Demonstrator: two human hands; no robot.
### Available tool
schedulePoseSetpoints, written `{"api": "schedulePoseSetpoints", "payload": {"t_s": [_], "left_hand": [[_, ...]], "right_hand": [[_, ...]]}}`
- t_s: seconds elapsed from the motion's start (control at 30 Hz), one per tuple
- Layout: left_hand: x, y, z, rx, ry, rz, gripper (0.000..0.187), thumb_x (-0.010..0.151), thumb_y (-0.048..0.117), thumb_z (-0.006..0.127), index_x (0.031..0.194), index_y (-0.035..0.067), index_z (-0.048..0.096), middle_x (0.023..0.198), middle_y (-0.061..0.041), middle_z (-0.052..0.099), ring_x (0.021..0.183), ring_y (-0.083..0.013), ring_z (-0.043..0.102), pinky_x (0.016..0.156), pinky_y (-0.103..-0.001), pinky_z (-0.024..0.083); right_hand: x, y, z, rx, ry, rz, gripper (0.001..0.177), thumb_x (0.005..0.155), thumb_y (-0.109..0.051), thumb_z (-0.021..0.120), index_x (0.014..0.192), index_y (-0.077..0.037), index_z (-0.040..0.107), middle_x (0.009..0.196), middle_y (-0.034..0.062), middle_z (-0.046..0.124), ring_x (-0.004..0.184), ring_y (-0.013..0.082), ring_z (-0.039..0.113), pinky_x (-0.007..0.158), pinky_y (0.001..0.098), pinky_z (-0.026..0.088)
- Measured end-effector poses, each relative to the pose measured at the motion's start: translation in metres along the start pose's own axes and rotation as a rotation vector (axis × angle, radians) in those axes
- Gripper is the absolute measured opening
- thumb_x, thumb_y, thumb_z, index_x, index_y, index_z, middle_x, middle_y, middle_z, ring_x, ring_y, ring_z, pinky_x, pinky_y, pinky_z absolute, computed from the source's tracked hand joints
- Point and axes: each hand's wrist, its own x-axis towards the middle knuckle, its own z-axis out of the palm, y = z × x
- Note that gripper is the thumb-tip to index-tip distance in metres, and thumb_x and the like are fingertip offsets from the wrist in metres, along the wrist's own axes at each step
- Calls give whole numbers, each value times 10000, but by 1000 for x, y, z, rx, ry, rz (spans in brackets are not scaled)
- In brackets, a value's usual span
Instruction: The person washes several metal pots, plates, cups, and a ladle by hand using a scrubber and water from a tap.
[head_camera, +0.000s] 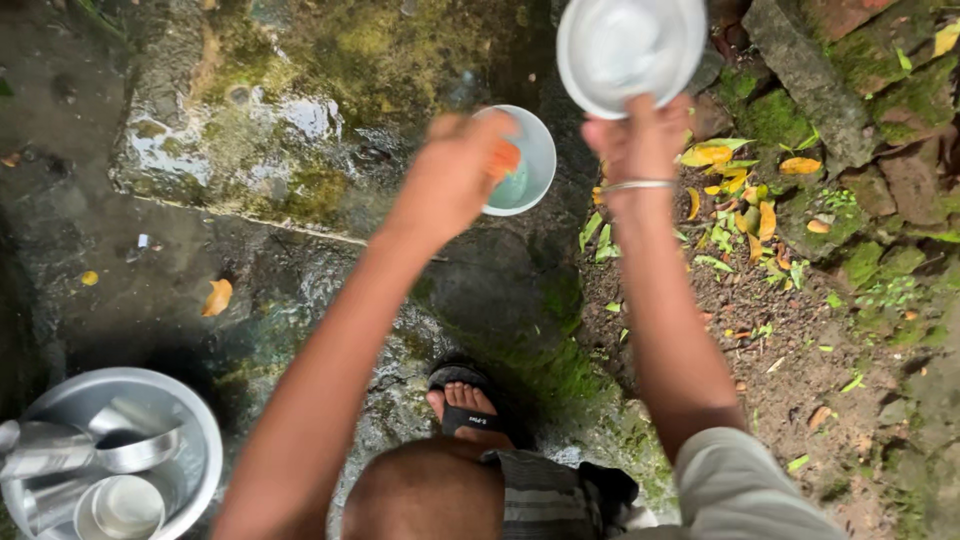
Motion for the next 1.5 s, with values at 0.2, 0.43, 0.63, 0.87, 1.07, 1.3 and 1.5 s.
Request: {"api": "schedulePoseSetpoints", "payload": {"t_s": [0.2, 0.43, 0.63, 0.87, 1.07, 1.3, 1.5], "left_hand": [[32, -35, 99, 735, -153, -50, 121, 866, 100, 673, 947, 46, 746, 1031, -122, 717, 1009, -289, 720, 710, -396, 610], [35, -47, 103, 525, -175, -192, 181, 775, 231, 752, 900, 104, 784, 982, -142, 732, 906, -318, 737, 683, -398, 613], [44, -52, 130, 447, -51, -418, 130, 927, 111, 658, 960, 39, 762, 1012, -212, 739, 929, -365, 744, 745, -443, 618], [39, -54, 100, 239, -209, -198, 127, 834, 155, 730, 931, 104, 796, 940, -210, 739, 904, -408, 732, 817, -486, 591], [7, -27, 26, 61, 58, -274, 283, 792, 104, 756, 1070, 134, 801, 926, -205, 753, 857, -389, 734, 761, -473, 578], [-81, -60, -40, -1458, 327, -465, 346, 1006, 0, 649, 1351, -13, 631, 1190, -123, 740, 1037, -237, 729, 838, -371, 605], [-176, -56, -56, -2040, 524, -332, 460, 1071, 247, 414, 1471, 30, 481, 1298, -217, 661, 1051, -348, 722, 819, -449, 643]], "right_hand": [[-19, 68, 33, 62, 126, 81, 353, 877, -37, 598, 1196, -51, 447, 1062, 173, 687, 741, 279, 761, 578, 349, 666], [-20, 61, 36, 56, 35, 101, 326, 890, -42, 575, 1195, -44, 461, 1059, 175, 688, 783, 285, 766, 620, 350, 666], [-12, 66, 30, 58, 41, 215, 377, 867, -36, 577, 1229, -38, 474, 1049, 179, 703, 798, 322, 777, 648, 370, 681], [-3, 79, 22, 74, 53, 277, 409, 836, -54, 601, 1233, -35, 506, 1046, 190, 698, 757, 325, 769, 641, 375, 662], [10, 61, -14, 252, -42, 322, 345, 895, -75, 684, 1205, 43, 592, 1054, 177, 672, 737, 233, 714, 609, 317, 625], [-31, 15, -31, -256, -343, 280, 149, 973, -94, 614, 1109, -47, 576, 957, 93, 707, 681, 170, 717, 547, 312, 634], [-39, 24, -14, -634, -365, 162, 208, 1039, -198, 684, 1167, -91, 560, 954, 78, 631, 584, 137, 650, 509, 325, 640]]}}
